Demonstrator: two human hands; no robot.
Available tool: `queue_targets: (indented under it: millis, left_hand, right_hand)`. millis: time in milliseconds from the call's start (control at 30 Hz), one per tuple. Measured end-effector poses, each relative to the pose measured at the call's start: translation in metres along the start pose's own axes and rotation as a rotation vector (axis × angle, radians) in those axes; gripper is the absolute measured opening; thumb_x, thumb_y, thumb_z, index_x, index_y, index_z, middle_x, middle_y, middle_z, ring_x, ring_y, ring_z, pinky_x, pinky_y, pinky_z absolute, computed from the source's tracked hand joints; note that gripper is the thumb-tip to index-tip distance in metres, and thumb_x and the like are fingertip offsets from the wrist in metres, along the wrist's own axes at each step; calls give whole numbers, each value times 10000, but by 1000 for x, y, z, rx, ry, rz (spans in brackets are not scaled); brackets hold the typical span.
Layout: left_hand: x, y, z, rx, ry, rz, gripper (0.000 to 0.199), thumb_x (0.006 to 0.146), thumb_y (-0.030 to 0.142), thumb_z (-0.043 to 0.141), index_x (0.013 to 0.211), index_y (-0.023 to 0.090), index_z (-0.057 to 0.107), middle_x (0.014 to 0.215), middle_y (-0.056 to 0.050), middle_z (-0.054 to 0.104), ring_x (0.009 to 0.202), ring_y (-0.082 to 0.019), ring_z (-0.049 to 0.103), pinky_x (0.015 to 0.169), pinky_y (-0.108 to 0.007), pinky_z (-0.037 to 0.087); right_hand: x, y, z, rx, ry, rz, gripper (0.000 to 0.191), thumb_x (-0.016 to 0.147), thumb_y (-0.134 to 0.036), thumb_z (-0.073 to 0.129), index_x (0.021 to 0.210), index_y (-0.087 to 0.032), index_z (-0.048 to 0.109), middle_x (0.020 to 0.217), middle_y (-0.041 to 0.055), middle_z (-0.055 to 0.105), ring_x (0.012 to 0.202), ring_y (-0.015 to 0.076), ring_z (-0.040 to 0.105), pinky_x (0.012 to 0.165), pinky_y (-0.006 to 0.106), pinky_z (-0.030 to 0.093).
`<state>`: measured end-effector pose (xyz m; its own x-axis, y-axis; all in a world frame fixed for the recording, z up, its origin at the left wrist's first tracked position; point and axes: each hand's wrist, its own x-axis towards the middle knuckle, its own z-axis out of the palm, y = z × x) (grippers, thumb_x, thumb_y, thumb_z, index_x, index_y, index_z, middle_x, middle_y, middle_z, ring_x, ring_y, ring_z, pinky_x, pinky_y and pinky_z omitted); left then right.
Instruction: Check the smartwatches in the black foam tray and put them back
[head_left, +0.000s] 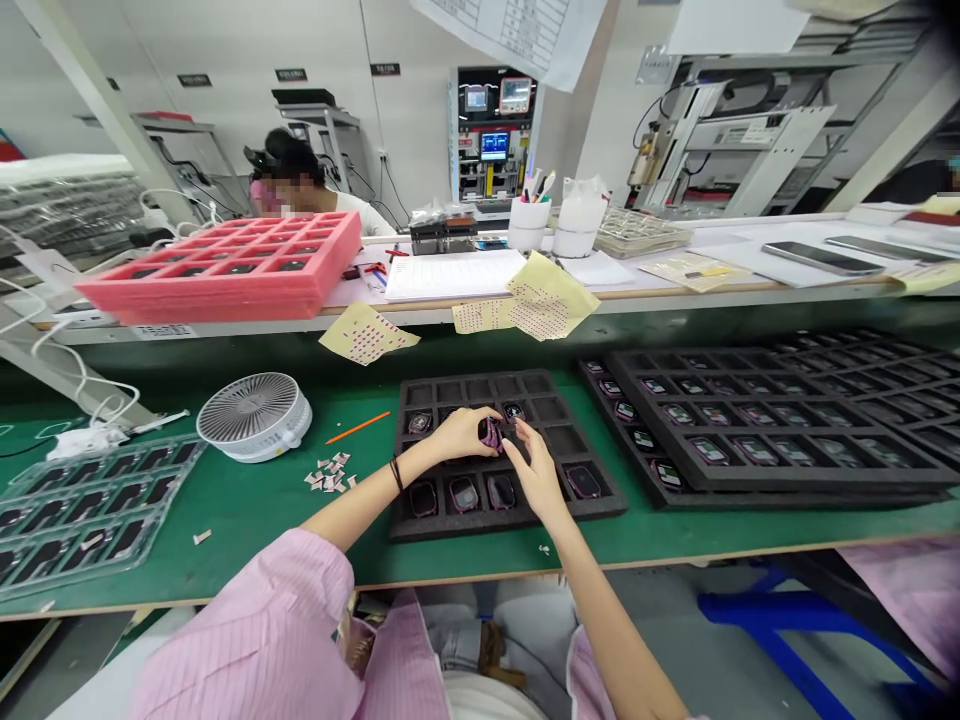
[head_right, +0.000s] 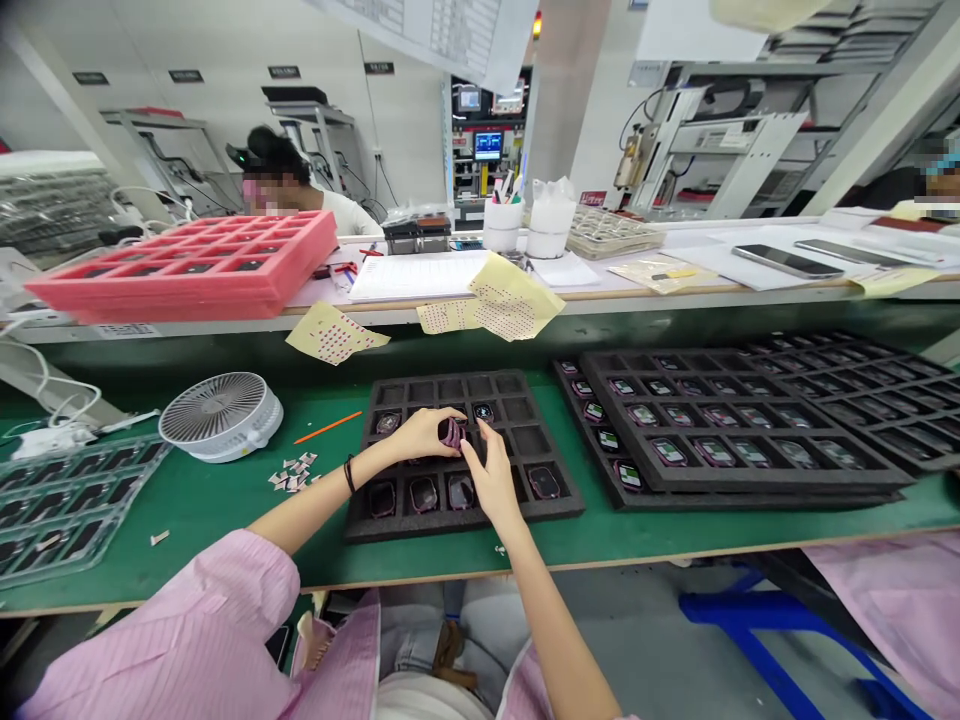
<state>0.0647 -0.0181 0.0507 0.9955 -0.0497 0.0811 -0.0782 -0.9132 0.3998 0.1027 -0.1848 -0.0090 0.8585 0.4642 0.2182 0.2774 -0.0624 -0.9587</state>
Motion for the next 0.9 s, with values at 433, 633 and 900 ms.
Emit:
queue_targets:
  millis: [433,633,900]
  left_hand:
    - [-110,6,-18,-39,242,-97,772,731,310,716,1379,182,316,1252,-134,524,1155,-266,502,928,-375,463]
    - [-175,-78,-32,140,246,-610,205,901,247,485,1056,166,592,1096,-92,584,1058,-237,532,923,-373,446]
    - [-178,-123,-30,176,43,-699,150,812,95,518,868,142,648,1005,-94,626,987,-216,554,808,-285,482]
  right_hand:
    - [-10,-43,78,779,-381,516,312,694,-341,712,979,-223,662,894,25,683,823,195,625,604,267,516]
    - [-8,-46,83,1045,-523,729,341,780,-364,558,1013,-139,666,719,84,678,579,159,573,487,258,448]
    - [-17,-40,82,994,-528,776,344,772,-369,573,1022,-153,666,743,82,678,595,167,570,520,278,443]
